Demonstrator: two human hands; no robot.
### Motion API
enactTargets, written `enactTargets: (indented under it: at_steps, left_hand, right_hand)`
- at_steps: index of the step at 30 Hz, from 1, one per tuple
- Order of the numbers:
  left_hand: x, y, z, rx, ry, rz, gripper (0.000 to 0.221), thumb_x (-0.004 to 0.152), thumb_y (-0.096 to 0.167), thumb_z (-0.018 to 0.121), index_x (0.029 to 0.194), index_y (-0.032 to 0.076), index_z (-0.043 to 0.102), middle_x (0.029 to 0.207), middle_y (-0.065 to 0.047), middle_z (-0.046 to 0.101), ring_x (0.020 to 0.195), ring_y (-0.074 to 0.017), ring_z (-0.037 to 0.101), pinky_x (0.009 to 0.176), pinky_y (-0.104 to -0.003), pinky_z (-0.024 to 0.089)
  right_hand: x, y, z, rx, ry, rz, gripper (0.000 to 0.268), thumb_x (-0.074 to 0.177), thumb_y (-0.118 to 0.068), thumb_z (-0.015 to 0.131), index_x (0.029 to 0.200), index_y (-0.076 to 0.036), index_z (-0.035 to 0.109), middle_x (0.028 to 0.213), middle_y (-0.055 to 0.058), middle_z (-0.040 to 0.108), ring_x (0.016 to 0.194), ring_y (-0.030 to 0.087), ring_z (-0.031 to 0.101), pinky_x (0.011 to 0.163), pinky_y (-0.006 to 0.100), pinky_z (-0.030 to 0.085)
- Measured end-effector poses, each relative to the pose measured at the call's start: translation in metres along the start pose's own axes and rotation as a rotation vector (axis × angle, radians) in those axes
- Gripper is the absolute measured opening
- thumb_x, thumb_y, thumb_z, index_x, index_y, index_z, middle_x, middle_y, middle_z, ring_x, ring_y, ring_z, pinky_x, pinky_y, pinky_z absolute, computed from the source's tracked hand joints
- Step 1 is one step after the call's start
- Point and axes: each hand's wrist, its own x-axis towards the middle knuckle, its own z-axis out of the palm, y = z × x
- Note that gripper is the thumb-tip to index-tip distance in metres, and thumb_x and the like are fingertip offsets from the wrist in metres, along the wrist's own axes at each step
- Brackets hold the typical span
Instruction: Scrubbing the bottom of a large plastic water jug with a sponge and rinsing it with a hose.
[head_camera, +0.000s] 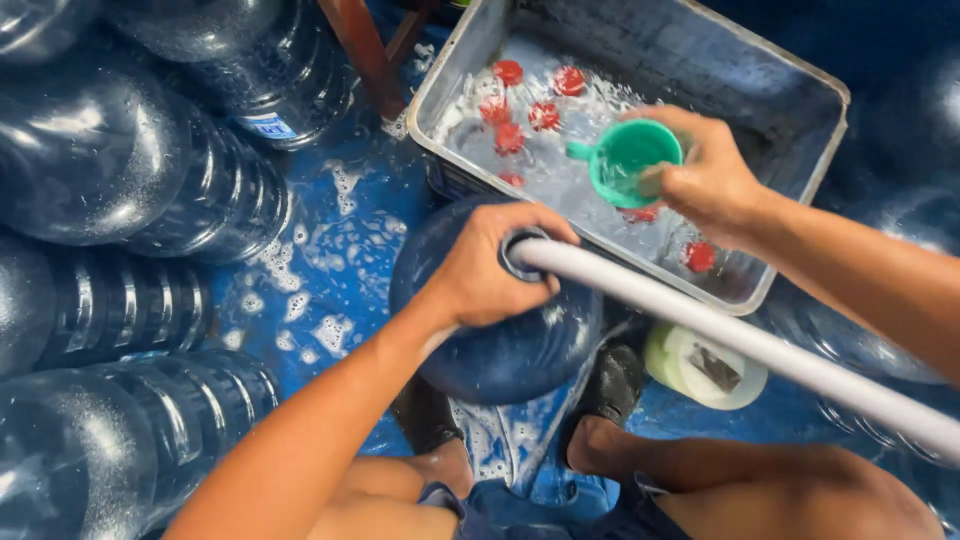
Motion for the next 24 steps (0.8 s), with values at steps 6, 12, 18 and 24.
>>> enactTargets:
  at_steps: [6,12,18,24]
  left_hand:
    - [0.01,-0.018,0.012,0.144,0.422,-0.003,0.034,0.066,0.004,0.076,0.097,0.013,0.066,0.087,0.002,0.067,0.078,-0.0094,0.06,0.069,-0.026,0.048]
    - [0.011,-0.012,0.016,0.155,0.478,0.017,0.043,0.07,0.008,0.076,0.113,0.006,0.07,0.101,-0.001,0.073,0.096,-0.0105,0.067,0.086,-0.025,0.055]
    - [-0.001,-0.003,0.012,0.188,0.389,0.077,0.018,0.076,0.016,0.072,0.092,0.012,0.065,0.083,0.003,0.061,0.077,-0.0094,0.051,0.069,-0.03,0.046]
    - [-0.014,-0.007,0.004,0.113,0.368,0.157,0.025,0.074,0.006,0.074,0.098,0.011,0.07,0.099,-0.003,0.071,0.093,-0.0127,0.066,0.082,-0.028,0.052]
  right_hand:
    - [-0.058,-0.087,0.021,-0.792,0.063,-0.229,0.078,0.067,-0.025,0.09,0.14,-0.026,0.062,0.13,0.023,0.044,0.111,0.041,0.057,0.098,0.048,0.048]
    - [-0.065,-0.089,0.036,-0.917,0.171,-0.616,0.085,0.067,-0.023,0.099,0.142,-0.005,0.062,0.131,0.028,0.034,0.126,0.051,0.04,0.098,0.059,0.046]
    - [-0.079,-0.091,0.04,-1.074,0.149,-1.078,0.075,0.079,-0.022,0.098,0.142,-0.002,0.061,0.135,0.031,0.031,0.126,0.054,0.041,0.091,0.07,0.045]
    - [-0.062,-0.076,0.014,-1.258,0.3,-1.053,0.086,0.079,-0.039,0.103,0.148,-0.009,0.063,0.14,0.031,0.035,0.119,0.05,0.043,0.082,0.062,0.047]
